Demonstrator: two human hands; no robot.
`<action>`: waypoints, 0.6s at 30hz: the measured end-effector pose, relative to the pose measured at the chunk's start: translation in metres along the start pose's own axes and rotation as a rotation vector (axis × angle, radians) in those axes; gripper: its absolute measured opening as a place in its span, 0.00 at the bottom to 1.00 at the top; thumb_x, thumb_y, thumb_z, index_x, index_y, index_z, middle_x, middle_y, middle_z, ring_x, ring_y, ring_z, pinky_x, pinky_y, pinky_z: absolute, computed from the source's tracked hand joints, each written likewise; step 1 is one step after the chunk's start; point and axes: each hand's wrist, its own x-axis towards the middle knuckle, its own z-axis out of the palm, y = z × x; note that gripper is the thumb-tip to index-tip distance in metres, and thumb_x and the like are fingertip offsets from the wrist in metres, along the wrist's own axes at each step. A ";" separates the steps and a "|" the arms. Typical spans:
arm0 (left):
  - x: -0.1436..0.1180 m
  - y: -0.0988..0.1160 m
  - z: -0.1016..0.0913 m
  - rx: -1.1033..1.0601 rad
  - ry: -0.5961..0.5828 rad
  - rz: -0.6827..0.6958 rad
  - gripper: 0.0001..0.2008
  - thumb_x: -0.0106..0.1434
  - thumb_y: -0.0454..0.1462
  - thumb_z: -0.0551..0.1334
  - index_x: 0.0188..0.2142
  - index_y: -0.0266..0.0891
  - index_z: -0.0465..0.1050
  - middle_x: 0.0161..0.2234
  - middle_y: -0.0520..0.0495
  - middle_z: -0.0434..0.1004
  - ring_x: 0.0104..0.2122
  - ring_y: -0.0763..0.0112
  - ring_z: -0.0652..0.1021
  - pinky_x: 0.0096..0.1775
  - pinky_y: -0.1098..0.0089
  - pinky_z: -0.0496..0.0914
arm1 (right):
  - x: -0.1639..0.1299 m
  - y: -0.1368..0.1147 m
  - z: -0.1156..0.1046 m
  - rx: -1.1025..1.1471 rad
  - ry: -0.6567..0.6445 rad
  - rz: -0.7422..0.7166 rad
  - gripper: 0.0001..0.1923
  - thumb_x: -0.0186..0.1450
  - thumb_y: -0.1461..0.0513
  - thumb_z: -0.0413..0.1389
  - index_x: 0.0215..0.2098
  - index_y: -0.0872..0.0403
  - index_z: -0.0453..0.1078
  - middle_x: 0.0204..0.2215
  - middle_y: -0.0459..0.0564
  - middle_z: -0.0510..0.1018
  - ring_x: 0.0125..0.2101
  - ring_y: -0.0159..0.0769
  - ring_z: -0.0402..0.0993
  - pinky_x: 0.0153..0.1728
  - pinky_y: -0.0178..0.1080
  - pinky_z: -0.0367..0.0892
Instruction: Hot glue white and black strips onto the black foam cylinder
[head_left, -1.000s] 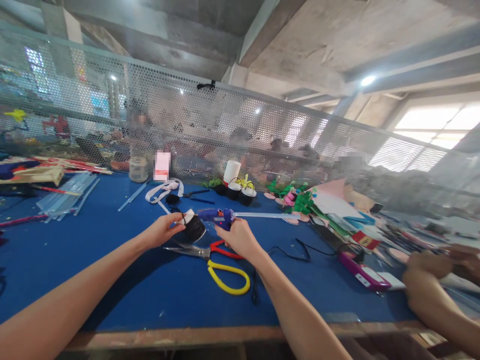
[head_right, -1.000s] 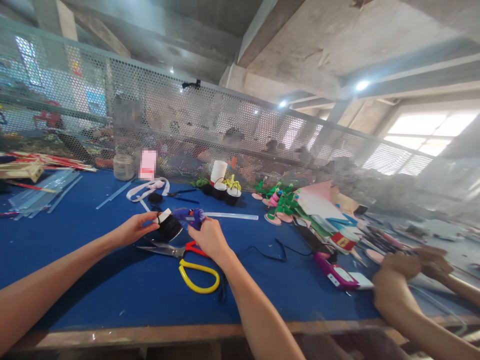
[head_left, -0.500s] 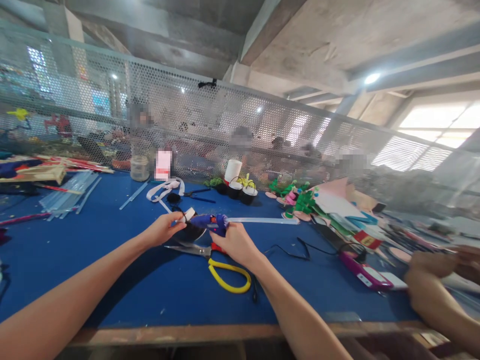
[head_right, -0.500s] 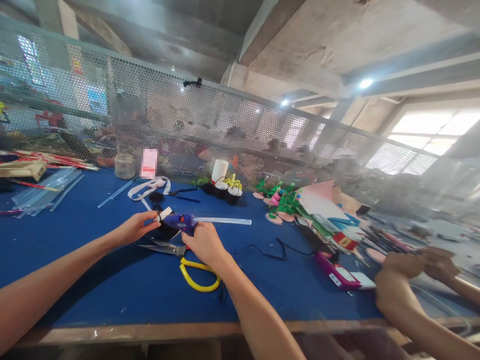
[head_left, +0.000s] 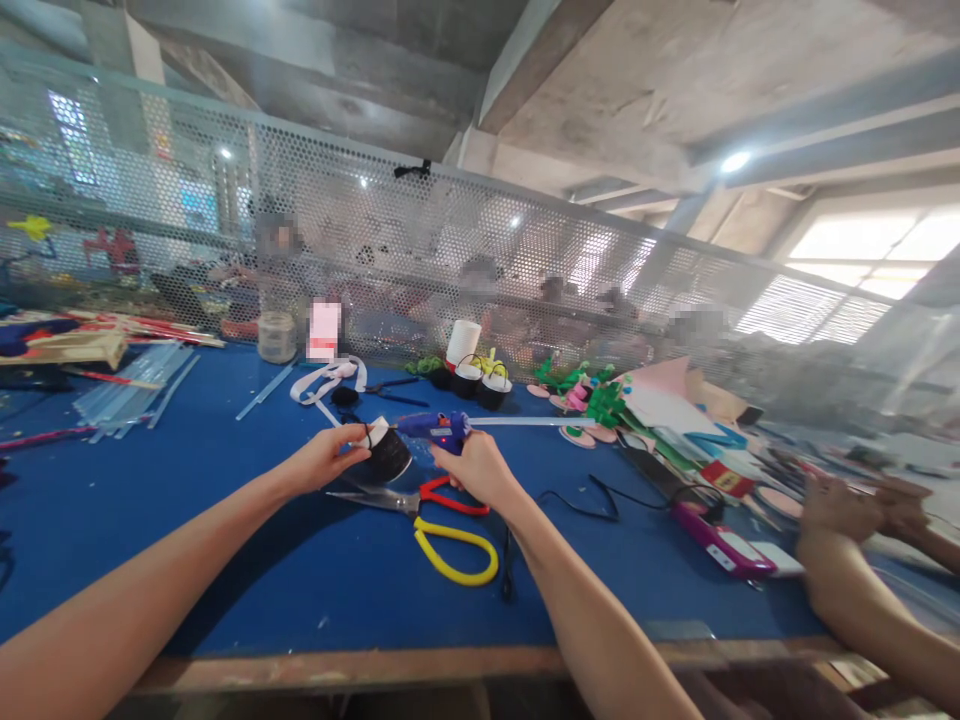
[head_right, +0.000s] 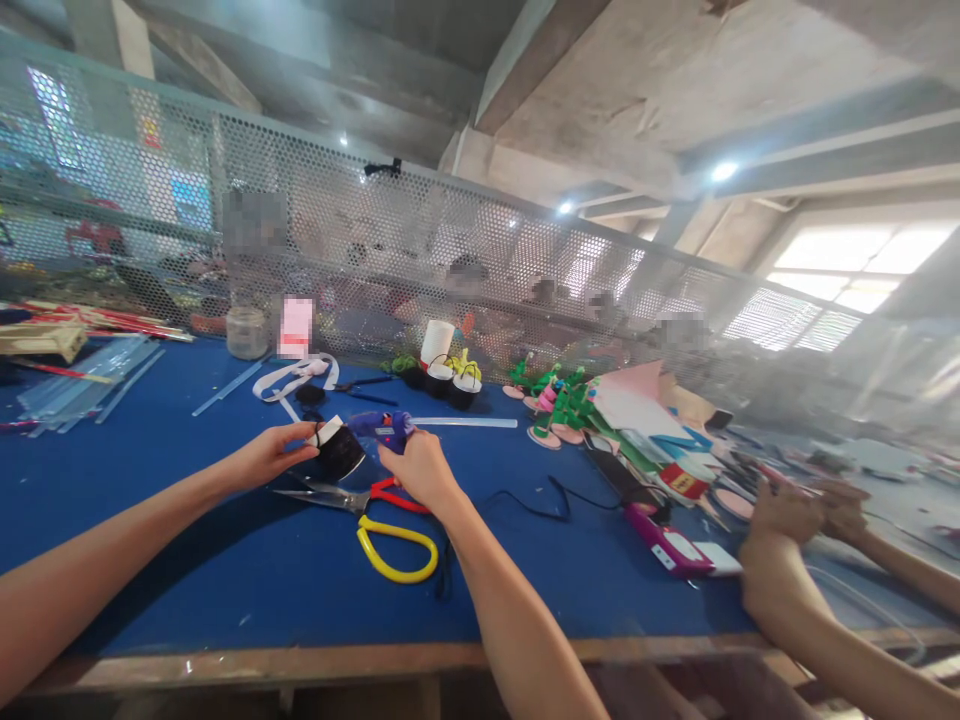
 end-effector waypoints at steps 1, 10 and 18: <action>0.000 0.000 0.000 0.002 -0.005 -0.004 0.13 0.56 0.41 0.50 0.32 0.34 0.66 0.36 0.44 0.71 0.37 0.66 0.70 0.41 0.67 0.64 | 0.000 0.001 0.001 0.014 0.005 -0.001 0.11 0.52 0.60 0.51 0.15 0.54 0.62 0.07 0.41 0.64 0.08 0.28 0.61 0.13 0.30 0.58; 0.000 0.002 0.001 0.028 0.008 -0.002 0.14 0.56 0.42 0.50 0.33 0.35 0.67 0.40 0.42 0.73 0.40 0.63 0.71 0.44 0.66 0.64 | 0.016 0.016 0.000 0.318 0.164 0.070 0.08 0.50 0.60 0.54 0.26 0.55 0.63 0.13 0.42 0.69 0.12 0.28 0.64 0.15 0.31 0.62; -0.002 0.012 0.000 0.163 0.018 0.066 0.10 0.58 0.38 0.50 0.24 0.37 0.64 0.44 0.41 0.71 0.46 0.62 0.70 0.46 0.66 0.64 | 0.037 0.044 0.001 -0.172 0.108 0.259 0.16 0.60 0.57 0.46 0.20 0.58 0.65 0.21 0.57 0.75 0.26 0.39 0.73 0.29 0.37 0.65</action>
